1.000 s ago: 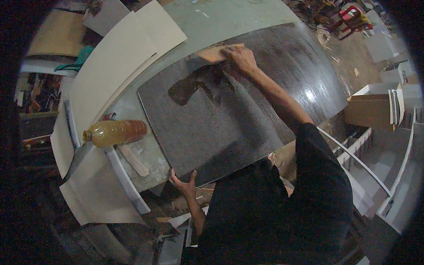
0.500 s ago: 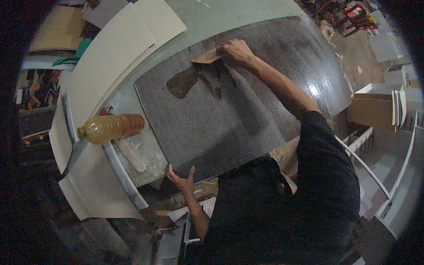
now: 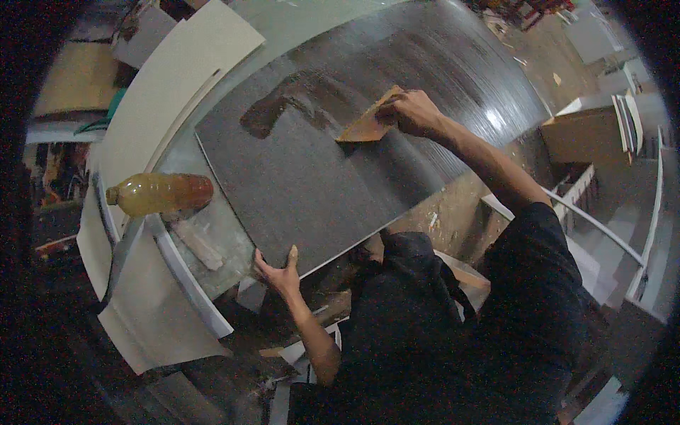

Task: The person spreads glue onto a series of rectangular panels using a piece of scrap wood as a spreader. The person pours liquid glue from a plastic bottle and then uses the wood scrap to evenly coat the surface of each panel.

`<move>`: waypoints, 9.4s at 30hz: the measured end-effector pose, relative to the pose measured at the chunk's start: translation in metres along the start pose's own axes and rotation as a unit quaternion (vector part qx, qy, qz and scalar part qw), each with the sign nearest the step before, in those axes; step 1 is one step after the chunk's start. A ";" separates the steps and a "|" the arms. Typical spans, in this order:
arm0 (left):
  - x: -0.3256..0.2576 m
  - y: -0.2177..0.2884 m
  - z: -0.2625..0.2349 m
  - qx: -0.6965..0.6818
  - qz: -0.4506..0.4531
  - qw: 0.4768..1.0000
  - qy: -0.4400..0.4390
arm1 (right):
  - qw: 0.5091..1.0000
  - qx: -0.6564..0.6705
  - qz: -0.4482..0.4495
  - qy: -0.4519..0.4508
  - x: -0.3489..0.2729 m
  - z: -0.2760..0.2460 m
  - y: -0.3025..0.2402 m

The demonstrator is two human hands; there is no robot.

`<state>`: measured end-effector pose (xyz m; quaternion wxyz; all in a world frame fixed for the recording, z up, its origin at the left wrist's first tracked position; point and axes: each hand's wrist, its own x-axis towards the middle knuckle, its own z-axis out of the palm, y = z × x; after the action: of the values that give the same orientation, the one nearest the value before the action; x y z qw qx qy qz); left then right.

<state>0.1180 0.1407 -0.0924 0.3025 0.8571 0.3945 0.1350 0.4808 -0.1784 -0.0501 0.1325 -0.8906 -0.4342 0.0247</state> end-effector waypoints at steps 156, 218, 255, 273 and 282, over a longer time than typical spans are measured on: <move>0.033 0.027 0.005 0.072 -0.026 0.997 -0.032 | 0.995 -0.063 0.045 0.059 0.209 0.049 -0.043; 0.386 0.259 0.028 0.458 0.511 0.717 -0.126 | 0.659 0.464 0.454 0.380 -0.114 -0.010 -0.056; 0.391 0.192 -0.010 0.192 0.379 0.885 -0.191 | 0.932 0.250 0.189 0.181 0.183 -0.054 -0.067; 0.360 0.185 -0.089 -0.094 0.295 0.949 -0.051 | 0.989 -0.029 0.047 0.137 0.240 0.026 -0.006; 0.338 0.132 -0.115 -0.157 0.213 0.964 0.037 | 0.982 -0.127 0.085 0.115 0.212 0.010 0.040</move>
<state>0.3625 0.3775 0.0777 0.3832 0.8574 0.1871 0.2881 0.6418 -0.0348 -0.0547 0.0650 -0.9307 -0.3387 -0.1221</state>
